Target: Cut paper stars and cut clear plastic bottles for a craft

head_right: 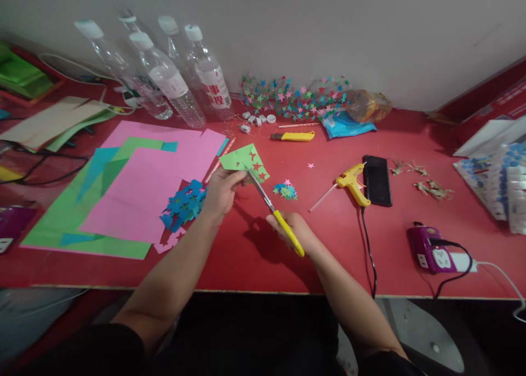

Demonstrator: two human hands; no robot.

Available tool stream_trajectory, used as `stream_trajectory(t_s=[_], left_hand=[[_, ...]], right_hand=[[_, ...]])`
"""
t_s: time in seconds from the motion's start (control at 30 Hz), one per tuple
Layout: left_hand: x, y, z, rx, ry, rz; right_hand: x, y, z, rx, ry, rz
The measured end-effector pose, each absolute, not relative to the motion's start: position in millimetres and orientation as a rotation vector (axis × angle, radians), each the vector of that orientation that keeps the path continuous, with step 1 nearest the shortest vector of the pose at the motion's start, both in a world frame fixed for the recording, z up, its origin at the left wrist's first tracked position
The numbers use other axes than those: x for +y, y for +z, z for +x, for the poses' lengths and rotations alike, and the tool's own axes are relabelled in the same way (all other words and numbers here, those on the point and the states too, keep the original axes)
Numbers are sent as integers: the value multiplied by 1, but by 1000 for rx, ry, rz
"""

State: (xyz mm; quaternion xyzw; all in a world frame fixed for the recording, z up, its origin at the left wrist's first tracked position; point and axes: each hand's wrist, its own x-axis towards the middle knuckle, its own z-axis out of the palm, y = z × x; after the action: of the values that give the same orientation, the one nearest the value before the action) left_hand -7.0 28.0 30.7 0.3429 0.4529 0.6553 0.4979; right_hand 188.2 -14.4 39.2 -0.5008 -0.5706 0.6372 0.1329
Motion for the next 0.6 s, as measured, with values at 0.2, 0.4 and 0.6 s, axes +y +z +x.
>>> stream_trajectory(t_s=[0.2,0.4,0.6], left_hand=[[28,29,-9,1081,1586,811],[28,32,-11,1119,1591,793],[27,36,-12,1085,1635,799]], right_hand=[[-15,43,189,-1648,1840,-1464],[-14,41,191,-1652,1841,-1451],[-13,39,191,-1639,1829,-1453]])
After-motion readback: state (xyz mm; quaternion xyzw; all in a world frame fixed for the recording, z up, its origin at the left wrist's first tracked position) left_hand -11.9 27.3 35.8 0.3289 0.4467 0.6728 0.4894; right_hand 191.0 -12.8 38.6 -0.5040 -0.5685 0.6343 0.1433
